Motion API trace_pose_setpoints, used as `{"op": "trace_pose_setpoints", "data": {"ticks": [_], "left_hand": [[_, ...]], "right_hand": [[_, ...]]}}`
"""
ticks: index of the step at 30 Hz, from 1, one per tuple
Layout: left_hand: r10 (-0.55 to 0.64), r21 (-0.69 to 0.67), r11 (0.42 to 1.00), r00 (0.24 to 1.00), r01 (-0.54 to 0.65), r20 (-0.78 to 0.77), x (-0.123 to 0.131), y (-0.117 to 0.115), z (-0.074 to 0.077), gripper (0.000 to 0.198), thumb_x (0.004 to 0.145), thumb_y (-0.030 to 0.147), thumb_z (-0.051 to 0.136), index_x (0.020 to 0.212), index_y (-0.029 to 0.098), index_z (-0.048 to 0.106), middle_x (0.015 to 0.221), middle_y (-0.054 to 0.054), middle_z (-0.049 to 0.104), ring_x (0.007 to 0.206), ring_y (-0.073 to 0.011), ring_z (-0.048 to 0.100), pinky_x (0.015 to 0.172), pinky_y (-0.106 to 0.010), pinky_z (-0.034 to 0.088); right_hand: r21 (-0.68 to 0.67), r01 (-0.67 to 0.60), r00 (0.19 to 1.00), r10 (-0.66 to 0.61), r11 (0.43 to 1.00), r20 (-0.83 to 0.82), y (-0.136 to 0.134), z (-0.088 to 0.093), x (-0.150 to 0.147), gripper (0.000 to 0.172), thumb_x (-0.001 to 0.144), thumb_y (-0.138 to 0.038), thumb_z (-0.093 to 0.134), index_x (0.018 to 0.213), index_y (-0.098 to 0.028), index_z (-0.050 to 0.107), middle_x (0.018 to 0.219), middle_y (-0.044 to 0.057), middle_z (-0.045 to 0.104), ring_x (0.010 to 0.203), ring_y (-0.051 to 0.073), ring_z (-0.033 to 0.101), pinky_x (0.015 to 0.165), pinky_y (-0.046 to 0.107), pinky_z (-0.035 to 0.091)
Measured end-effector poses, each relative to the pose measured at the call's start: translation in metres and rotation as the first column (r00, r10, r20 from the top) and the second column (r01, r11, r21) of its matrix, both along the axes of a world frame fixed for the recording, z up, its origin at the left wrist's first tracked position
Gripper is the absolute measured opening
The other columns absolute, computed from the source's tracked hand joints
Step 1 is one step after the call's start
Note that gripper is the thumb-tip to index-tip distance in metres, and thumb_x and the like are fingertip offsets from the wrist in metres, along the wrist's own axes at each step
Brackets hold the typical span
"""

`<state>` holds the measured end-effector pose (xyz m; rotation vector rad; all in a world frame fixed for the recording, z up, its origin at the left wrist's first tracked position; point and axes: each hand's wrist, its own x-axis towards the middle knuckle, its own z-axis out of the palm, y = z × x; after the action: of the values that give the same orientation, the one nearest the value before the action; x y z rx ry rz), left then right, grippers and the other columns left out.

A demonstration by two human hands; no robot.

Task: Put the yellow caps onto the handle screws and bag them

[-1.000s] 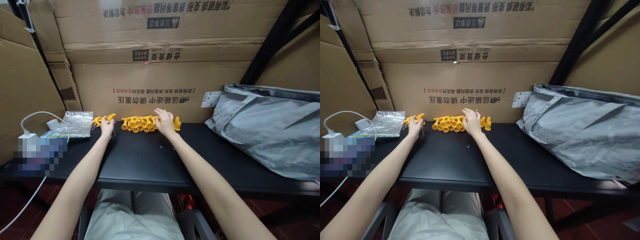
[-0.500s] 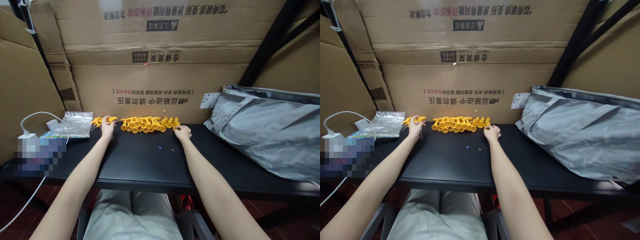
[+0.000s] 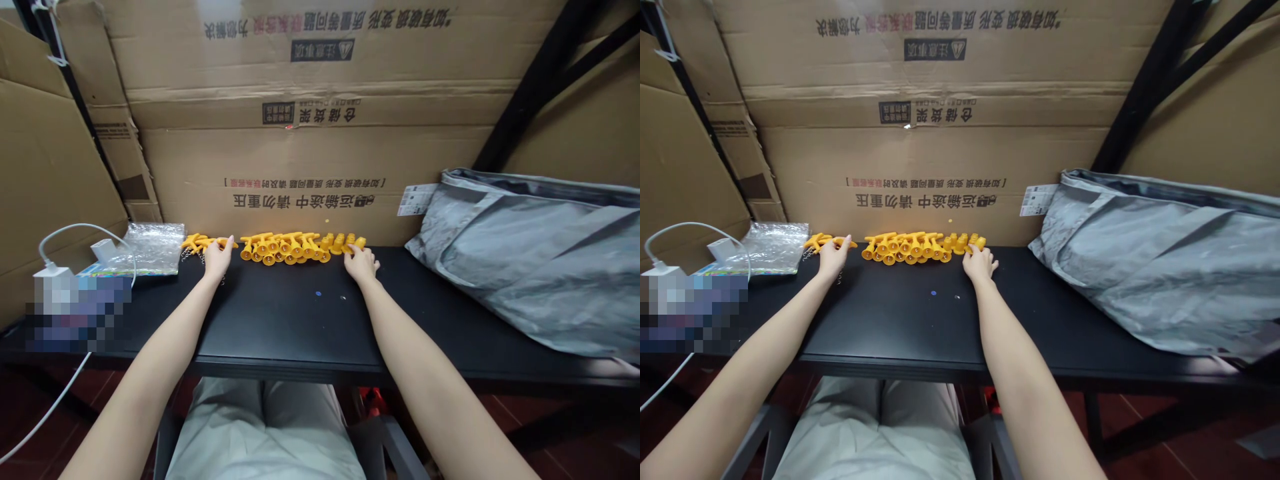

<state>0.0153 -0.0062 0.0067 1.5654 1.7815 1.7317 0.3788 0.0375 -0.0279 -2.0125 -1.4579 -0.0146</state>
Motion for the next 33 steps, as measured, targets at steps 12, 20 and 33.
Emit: {"op": "trace_pose_setpoints", "data": {"ticks": [12,20,33], "left_hand": [[-0.169,0.079,0.985,0.819,0.15,0.549,0.003,0.006,0.005,0.03,0.075,0.033,0.068,0.094,0.01,0.064,0.062,0.002,0.06,0.045,-0.0061,0.052,0.042,-0.018,0.036],[-0.227,0.021,0.96,0.733,0.279,0.641,0.011,0.001,0.011,0.026,0.081,0.022,0.063,0.104,0.013,0.054,0.068,0.003,0.06,0.043,-0.0067,0.057,0.041,-0.016,0.041],[-0.238,-0.006,0.951,0.741,0.31,0.628,0.019,-0.002,0.008,0.027,0.085,0.02,0.056,0.111,0.016,0.05,0.066,0.003,0.059,0.047,-0.0077,0.059,0.044,-0.016,0.043]], "right_hand": [[0.424,-0.496,0.857,0.505,0.758,0.1,-0.031,0.038,-0.064,0.029,0.093,-0.035,0.036,0.113,-0.023,0.054,0.107,0.01,0.056,0.08,0.021,0.059,0.082,0.04,0.048],[0.284,-0.844,0.529,0.796,0.455,0.294,-0.043,0.03,-0.091,0.04,0.082,-0.022,0.053,0.122,-0.019,0.053,0.116,0.013,0.062,0.094,0.024,0.063,0.086,0.042,0.051],[0.251,-0.921,0.371,0.862,0.296,0.344,-0.047,0.028,-0.099,0.032,0.089,-0.022,0.049,0.12,-0.019,0.055,0.113,0.013,0.061,0.107,0.024,0.059,0.094,0.044,0.048]]}}
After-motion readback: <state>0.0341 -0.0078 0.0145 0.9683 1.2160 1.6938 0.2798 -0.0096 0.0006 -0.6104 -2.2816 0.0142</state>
